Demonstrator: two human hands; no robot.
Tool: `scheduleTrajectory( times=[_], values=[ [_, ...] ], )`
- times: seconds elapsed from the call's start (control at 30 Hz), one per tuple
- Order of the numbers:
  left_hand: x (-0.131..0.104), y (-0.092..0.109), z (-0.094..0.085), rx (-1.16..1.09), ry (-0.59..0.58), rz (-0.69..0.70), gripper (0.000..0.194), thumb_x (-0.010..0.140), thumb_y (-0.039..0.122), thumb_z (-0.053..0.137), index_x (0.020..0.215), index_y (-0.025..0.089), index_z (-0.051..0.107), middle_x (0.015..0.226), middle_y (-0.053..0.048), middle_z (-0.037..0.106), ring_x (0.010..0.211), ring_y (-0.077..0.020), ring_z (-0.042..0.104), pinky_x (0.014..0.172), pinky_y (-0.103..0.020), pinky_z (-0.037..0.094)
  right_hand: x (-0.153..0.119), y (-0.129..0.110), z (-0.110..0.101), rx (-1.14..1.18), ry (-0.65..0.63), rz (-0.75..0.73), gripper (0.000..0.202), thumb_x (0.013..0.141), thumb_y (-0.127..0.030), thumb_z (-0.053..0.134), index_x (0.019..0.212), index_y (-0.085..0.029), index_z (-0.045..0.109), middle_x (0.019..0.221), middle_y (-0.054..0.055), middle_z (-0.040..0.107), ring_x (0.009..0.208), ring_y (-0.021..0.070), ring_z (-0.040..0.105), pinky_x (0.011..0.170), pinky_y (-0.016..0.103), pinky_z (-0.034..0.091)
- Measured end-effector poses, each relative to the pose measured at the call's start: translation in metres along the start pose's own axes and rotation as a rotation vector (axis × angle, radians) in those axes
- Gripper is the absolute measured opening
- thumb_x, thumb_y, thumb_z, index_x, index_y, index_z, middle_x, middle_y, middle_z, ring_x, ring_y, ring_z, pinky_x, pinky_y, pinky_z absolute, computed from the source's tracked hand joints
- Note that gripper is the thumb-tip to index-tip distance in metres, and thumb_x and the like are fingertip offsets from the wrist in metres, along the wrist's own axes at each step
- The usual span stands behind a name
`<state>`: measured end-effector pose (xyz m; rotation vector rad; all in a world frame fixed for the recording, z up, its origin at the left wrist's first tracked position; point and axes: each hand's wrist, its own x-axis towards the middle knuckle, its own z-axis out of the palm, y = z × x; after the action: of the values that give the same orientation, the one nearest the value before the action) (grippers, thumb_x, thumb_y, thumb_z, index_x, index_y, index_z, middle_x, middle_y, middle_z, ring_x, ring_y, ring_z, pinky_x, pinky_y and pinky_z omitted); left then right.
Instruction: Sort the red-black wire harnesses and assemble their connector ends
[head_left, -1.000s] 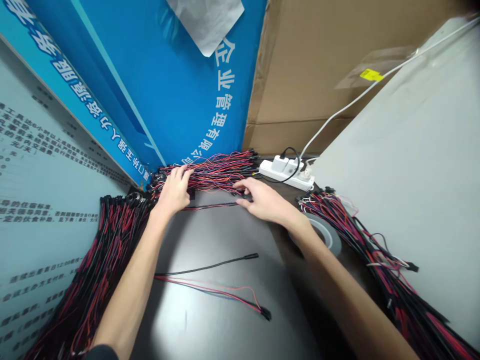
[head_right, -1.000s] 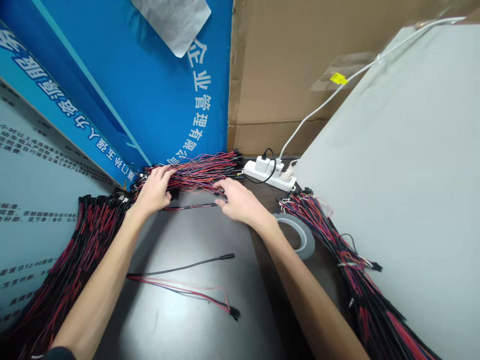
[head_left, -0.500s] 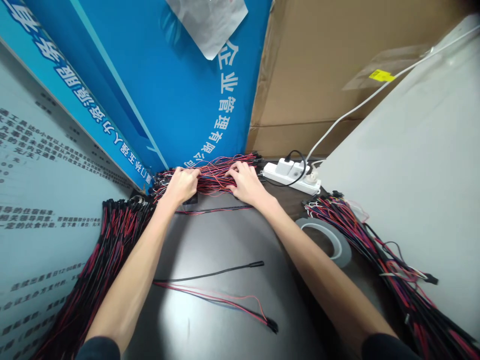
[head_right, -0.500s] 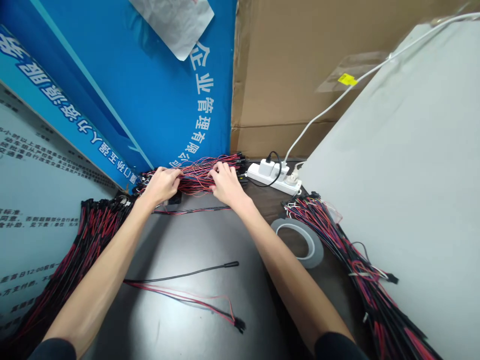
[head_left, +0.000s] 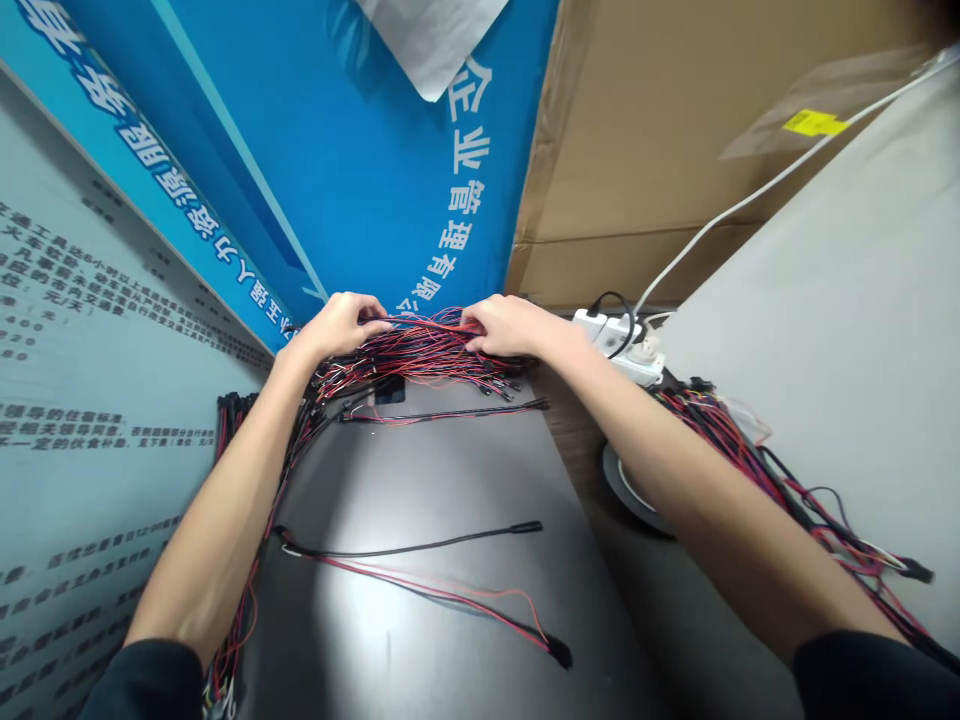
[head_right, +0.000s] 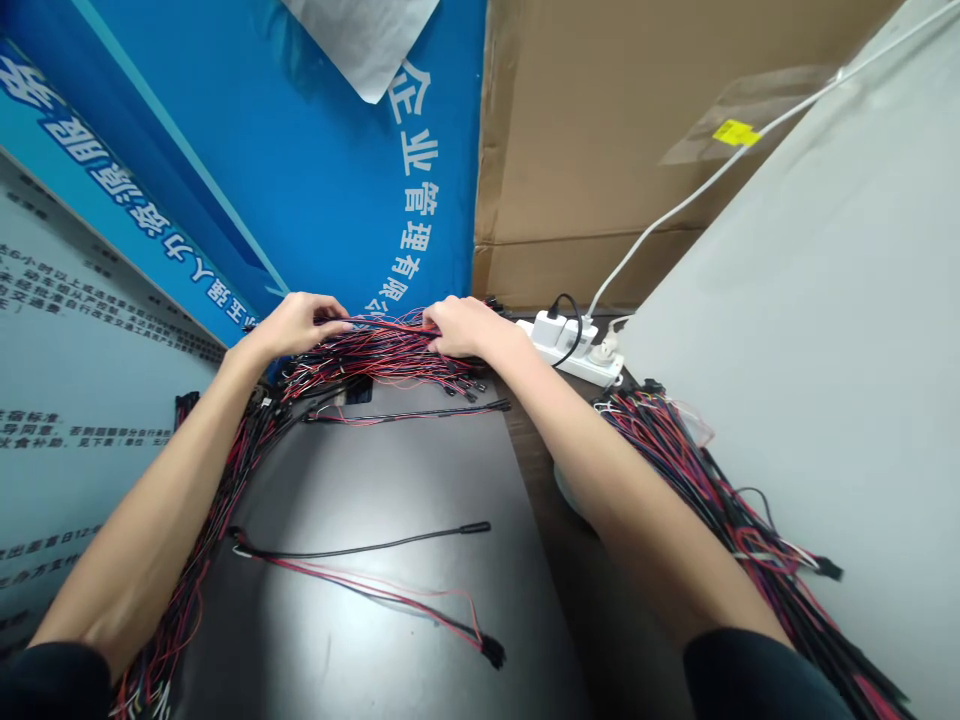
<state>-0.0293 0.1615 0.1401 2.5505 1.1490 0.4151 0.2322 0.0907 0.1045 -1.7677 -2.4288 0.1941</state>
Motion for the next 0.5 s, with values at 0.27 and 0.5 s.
scheduleTrajectory(
  times=[0.27,0.5],
  values=[
    [0.001,0.01,0.0,-0.068,-0.035,0.009,0.017,0.085,0.028,0.063,0.091,0.014,0.07,0.073,-0.005,0.066,0.063,-0.0149,0.054,0.066,-0.029,0.04,0.001,-0.016,0.021,0.069,0.122,-0.134,0.067,0.079,-0.046,0.074,0.134,-0.014,0.05,0.128,0.019,0.059,0.118,0.0363,0.054,0.099,0.051,0.036],
    [0.014,0.011,-0.017,0.02,-0.197,-0.023,0.024,0.072,0.031,0.076,0.09,0.015,0.073,0.079,-0.006,0.069,0.071,-0.018,0.059,0.068,-0.03,0.041,0.008,-0.032,0.026,-0.044,0.077,-0.13,0.056,0.077,-0.036,0.078,0.121,-0.011,0.055,0.12,0.019,0.063,0.109,0.0337,0.06,0.085,0.039,0.044]
  ],
)
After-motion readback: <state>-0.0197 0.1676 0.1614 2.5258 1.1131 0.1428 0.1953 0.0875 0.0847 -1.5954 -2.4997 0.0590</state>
